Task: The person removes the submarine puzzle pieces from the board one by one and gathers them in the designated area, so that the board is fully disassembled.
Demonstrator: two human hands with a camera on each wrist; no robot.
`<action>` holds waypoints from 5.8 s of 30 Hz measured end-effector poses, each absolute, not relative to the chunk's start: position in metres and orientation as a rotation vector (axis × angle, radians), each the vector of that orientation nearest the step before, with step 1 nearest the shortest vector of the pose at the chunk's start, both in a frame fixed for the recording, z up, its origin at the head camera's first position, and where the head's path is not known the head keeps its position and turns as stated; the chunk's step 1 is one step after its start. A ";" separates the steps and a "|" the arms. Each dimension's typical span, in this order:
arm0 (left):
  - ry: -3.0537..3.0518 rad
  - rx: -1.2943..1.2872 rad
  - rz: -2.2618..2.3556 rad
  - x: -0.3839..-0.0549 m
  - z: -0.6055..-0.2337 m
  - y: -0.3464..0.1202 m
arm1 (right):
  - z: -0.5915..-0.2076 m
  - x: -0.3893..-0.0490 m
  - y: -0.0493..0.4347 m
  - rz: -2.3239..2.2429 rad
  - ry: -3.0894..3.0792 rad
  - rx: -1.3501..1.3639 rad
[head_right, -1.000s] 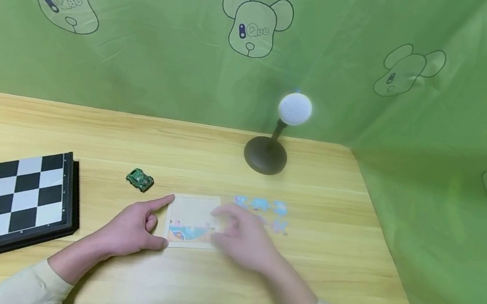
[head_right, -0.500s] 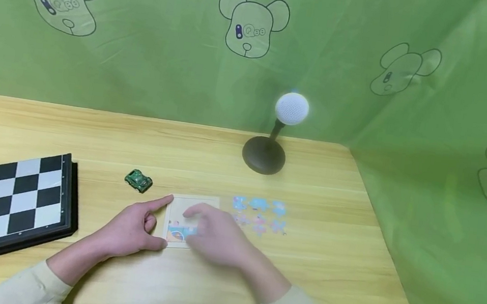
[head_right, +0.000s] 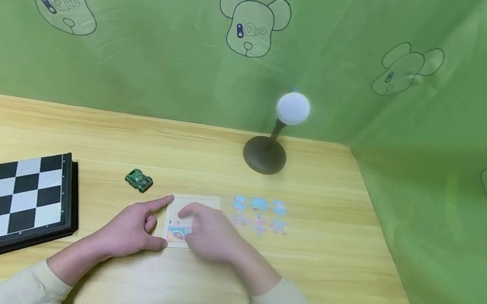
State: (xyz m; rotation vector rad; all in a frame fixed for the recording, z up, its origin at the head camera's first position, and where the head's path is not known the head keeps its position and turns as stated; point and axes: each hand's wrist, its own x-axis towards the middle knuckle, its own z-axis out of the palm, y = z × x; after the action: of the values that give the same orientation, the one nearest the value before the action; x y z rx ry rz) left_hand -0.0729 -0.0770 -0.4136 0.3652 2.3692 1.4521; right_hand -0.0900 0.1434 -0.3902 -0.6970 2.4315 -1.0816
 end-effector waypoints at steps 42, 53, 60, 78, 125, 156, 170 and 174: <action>2.367 0.375 1.423 -0.072 -0.413 -0.077 | -0.384 -0.091 0.137 -1.018 2.401 -0.660; 2.356 0.383 1.426 -0.074 -0.413 -0.076 | -0.383 -0.093 0.137 -1.126 2.365 -0.651; 2.356 0.371 1.412 -0.074 -0.413 -0.076 | -0.388 -0.095 0.139 -1.160 2.344 -0.657; 2.358 0.353 1.432 -0.073 -0.414 -0.078 | -0.394 -0.093 0.139 -1.038 2.448 -0.728; 2.409 0.378 1.420 -0.072 -0.415 -0.076 | -0.387 -0.055 0.247 -1.152 2.657 -0.579; 2.399 0.381 1.425 -0.072 -0.414 -0.075 | -0.392 -0.065 0.238 -1.177 2.646 -0.616; 2.402 0.370 1.427 -0.072 -0.415 -0.075 | -0.391 -0.081 0.200 -1.214 2.482 -0.660; 2.398 0.374 1.431 -0.072 -0.415 -0.076 | -0.394 -0.086 0.191 -1.176 2.470 -0.696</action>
State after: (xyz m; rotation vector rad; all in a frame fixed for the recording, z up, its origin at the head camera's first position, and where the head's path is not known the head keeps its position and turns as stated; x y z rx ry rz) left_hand -0.0718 -0.0756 -0.4150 0.3735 2.3982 1.4313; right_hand -0.0856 0.1913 -0.3939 -0.6958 2.4697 -1.1760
